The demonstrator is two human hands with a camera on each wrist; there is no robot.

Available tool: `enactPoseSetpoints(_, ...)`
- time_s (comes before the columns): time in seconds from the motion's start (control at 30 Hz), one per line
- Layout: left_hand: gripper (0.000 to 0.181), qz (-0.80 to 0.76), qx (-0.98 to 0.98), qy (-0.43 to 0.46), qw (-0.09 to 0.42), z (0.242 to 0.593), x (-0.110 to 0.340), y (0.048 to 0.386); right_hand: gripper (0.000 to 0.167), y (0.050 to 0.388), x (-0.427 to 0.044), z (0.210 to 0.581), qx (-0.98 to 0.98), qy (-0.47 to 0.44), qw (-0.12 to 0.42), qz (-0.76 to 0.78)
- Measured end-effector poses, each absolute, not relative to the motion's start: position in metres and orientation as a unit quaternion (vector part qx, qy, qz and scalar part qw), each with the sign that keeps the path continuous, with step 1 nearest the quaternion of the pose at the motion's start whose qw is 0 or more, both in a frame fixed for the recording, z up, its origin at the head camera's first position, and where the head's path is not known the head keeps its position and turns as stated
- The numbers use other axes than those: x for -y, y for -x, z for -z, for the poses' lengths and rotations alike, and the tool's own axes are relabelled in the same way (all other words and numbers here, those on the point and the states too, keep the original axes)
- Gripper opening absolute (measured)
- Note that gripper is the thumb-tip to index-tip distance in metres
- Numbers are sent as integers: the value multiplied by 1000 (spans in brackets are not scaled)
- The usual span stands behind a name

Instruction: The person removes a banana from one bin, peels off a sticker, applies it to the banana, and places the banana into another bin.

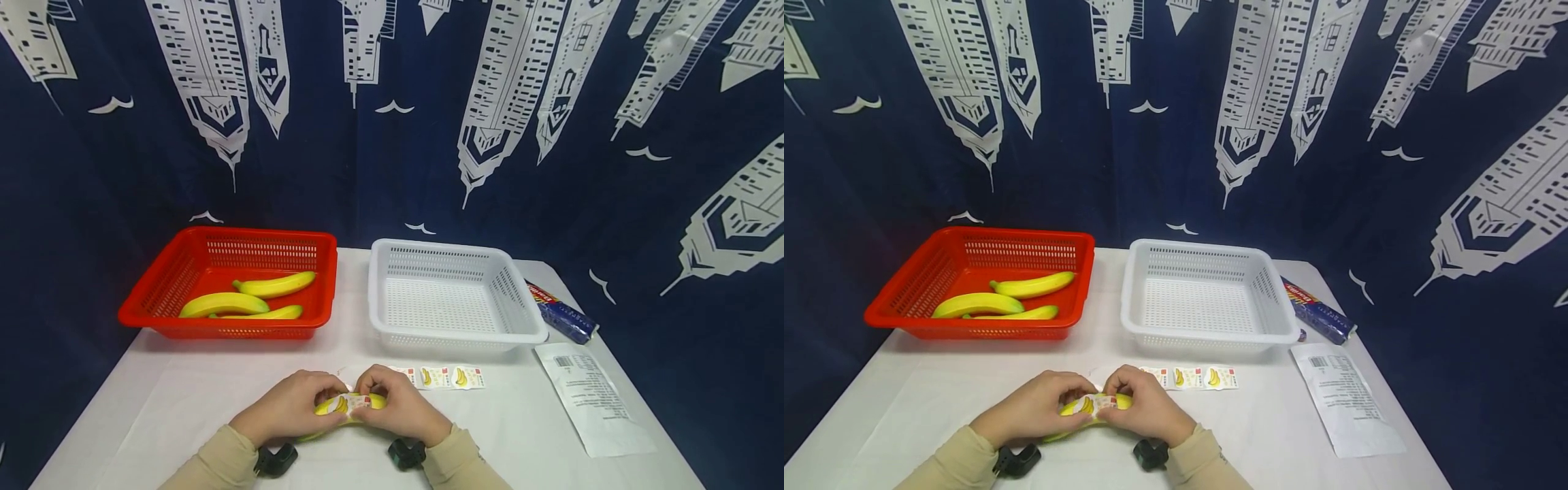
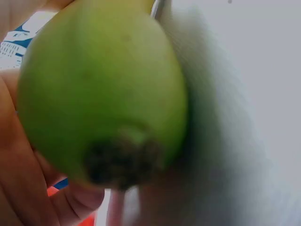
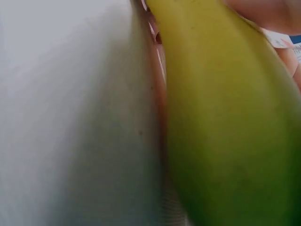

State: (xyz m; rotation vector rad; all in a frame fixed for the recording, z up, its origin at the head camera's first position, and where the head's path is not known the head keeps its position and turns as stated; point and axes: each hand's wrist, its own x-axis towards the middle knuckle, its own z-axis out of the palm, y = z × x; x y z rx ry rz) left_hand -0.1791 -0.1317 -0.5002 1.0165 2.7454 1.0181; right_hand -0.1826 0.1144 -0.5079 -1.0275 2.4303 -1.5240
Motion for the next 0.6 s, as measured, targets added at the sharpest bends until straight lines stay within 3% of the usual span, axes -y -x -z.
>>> enactPoseSetpoints(0.2,17,-359,-876,-318,46,502,131,180,21,182,-113,507,-773,326,46,543)
enactPoseSetpoints(0.43,19,-386,-871,-305,12,505,129,180,22,182,-112,507,-762,298,23,575)
enactPoseSetpoints(0.6,13,-428,-857,-285,24,506,126,179,21,183,-112,508,-749,304,28,589)
